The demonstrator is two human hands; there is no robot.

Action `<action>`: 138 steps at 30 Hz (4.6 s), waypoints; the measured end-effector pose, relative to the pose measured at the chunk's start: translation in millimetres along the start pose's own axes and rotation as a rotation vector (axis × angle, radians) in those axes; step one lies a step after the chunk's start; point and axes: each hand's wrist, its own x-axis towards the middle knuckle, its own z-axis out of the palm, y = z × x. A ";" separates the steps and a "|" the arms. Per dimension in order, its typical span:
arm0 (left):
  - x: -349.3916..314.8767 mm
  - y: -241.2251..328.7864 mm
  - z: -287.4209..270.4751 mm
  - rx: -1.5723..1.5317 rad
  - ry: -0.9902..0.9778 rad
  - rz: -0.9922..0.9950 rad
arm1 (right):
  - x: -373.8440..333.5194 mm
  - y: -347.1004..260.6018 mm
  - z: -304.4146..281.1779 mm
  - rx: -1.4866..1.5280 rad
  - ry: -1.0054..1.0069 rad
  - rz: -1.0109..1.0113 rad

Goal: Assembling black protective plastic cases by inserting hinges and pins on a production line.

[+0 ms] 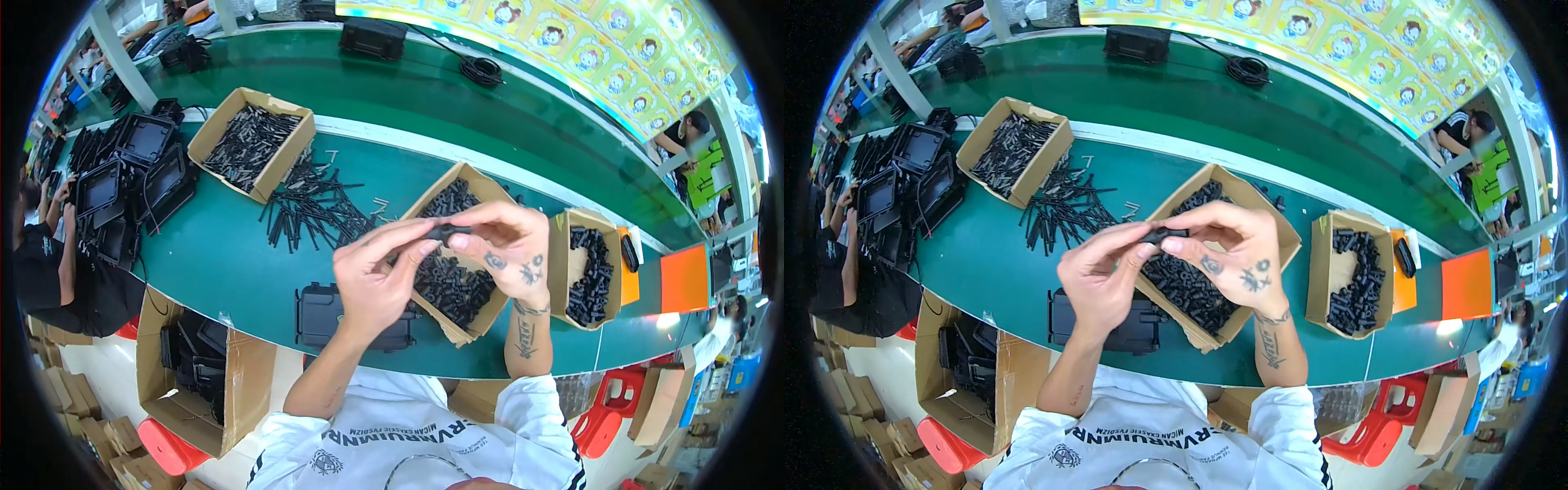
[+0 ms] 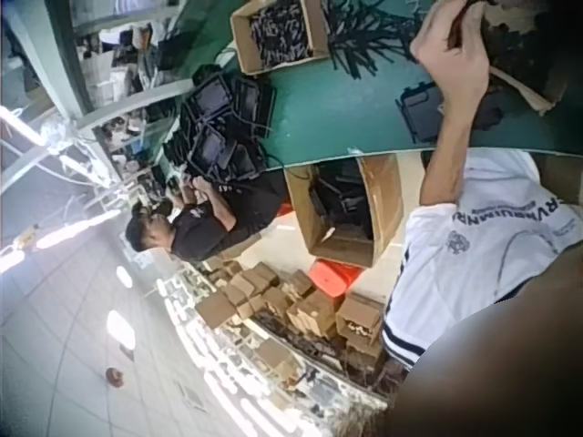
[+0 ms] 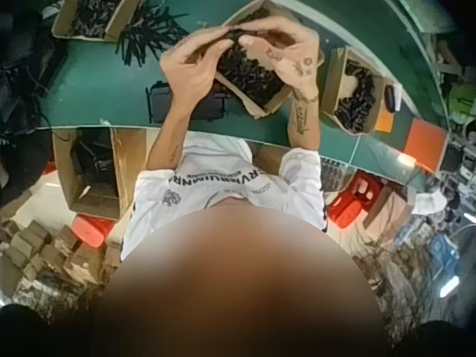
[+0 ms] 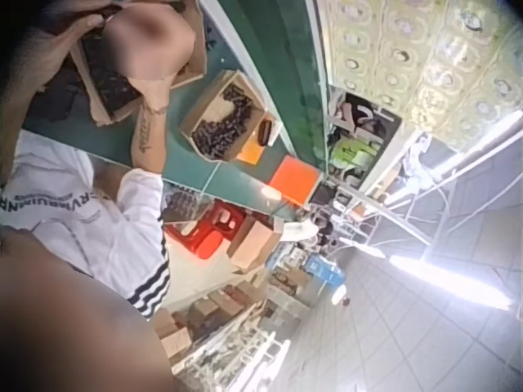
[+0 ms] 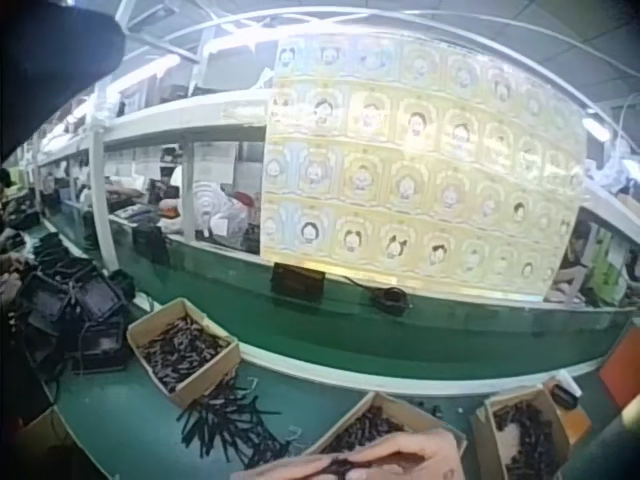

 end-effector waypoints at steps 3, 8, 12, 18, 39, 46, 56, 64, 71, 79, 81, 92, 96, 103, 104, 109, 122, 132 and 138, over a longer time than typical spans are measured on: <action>3.3 -3.5 -4.4 0.132 -0.012 0.127 | 1.1 0.7 1.2 0.012 0.029 0.111; 2.1 -5.7 -7.4 0.255 -0.043 0.261 | 5.0 -2.1 1.1 -0.005 0.012 0.251; -2.7 -9.4 -6.1 0.185 -0.023 0.119 | 6.1 1.4 -2.1 -0.056 -0.026 0.297; -7.0 -14.9 -13.2 0.059 0.073 -0.176 | 24.0 37.3 -23.3 -0.126 -0.098 0.236; -18.8 -28.1 -23.7 -0.077 0.137 -0.400 | 28.0 45.8 -31.4 -0.560 -0.185 0.098; -25.0 -20.5 -19.0 -0.307 0.132 -0.499 | 17.7 40.7 -9.2 0.063 -0.105 -0.016; -26.4 -10.7 -18.8 -0.286 0.126 -0.353 | 15.1 29.0 -7.7 -0.233 -0.056 -0.136; -27.8 -6.4 -16.6 -0.099 0.096 -0.164 | 4.1 16.8 -3.0 -0.754 -0.024 -0.282; -23.8 -3.1 -12.4 0.325 0.017 0.208 | -2.5 11.7 2.6 -0.858 -0.063 -0.271; -21.6 -8.0 -14.1 0.512 -0.036 0.385 | -5.4 4.2 4.0 -0.802 -0.074 -0.115; -20.3 -10.2 -16.1 0.516 -0.073 0.439 | -5.1 2.9 0.4 -0.739 -0.113 -0.023; -16.7 -3.0 -23.3 0.260 -0.207 0.185 | -5.6 3.9 -9.1 -0.731 -0.263 -0.114; -15.6 -2.1 -28.8 0.003 -0.211 -0.052 | -4.4 1.4 -9.8 -0.673 -0.335 -0.119; -17.6 2.3 -34.5 -0.299 -0.266 -0.315 | 7.0 -10.3 -23.5 -0.457 -0.545 -0.162; -17.9 3.7 -35.2 -0.303 -0.260 -0.319 | 9.0 -9.5 -24.0 -0.477 -0.557 -0.126; -17.9 9.2 -42.2 -0.447 -0.440 -0.573 | 1.1 -7.7 -18.5 -0.418 -0.654 -0.289; -49.0 14.4 -60.4 -0.636 -0.674 -0.943 | -50.6 2.9 11.1 -0.397 -0.720 -0.250; -69.7 -19.9 -94.5 0.557 -0.357 0.012 | -65.1 34.2 20.6 -0.769 -0.394 -0.119; -77.0 -28.4 -96.5 0.781 -0.444 -0.006 | -59.4 39.6 24.0 -0.818 -0.536 -0.096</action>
